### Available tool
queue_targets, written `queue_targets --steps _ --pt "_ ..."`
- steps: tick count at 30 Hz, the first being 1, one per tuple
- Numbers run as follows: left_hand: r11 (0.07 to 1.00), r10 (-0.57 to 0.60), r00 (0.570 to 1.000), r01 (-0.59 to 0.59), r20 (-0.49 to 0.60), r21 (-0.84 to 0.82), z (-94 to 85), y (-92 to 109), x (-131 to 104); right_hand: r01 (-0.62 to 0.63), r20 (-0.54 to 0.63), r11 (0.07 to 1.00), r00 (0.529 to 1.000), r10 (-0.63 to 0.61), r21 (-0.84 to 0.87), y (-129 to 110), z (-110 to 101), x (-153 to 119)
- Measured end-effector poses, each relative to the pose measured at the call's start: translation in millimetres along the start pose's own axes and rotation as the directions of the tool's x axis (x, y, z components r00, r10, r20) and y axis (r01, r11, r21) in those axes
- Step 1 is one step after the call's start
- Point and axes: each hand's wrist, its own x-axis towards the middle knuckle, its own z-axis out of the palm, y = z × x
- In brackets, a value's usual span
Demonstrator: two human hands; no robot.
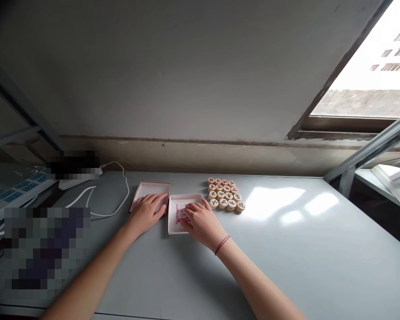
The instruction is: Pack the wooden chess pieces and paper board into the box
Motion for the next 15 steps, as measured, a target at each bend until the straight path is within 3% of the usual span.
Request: queue_targets --steps 4,10,15 --pt "1.0 0.024 0.998 -0.023 -0.063 0.015 -5.9 5 10 -0.042 0.004 0.999 0.999 0.042 0.009 0 0 -1" --pt "0.999 -0.042 0.999 0.041 0.019 0.018 -2.9 17 32 -0.046 0.017 0.997 0.999 0.045 0.068 0 -2 -1" --pt "0.997 -0.072 0.997 0.073 0.032 -0.009 5.1 17 35 -0.053 0.0 0.993 0.999 0.053 0.102 0 0 -1"
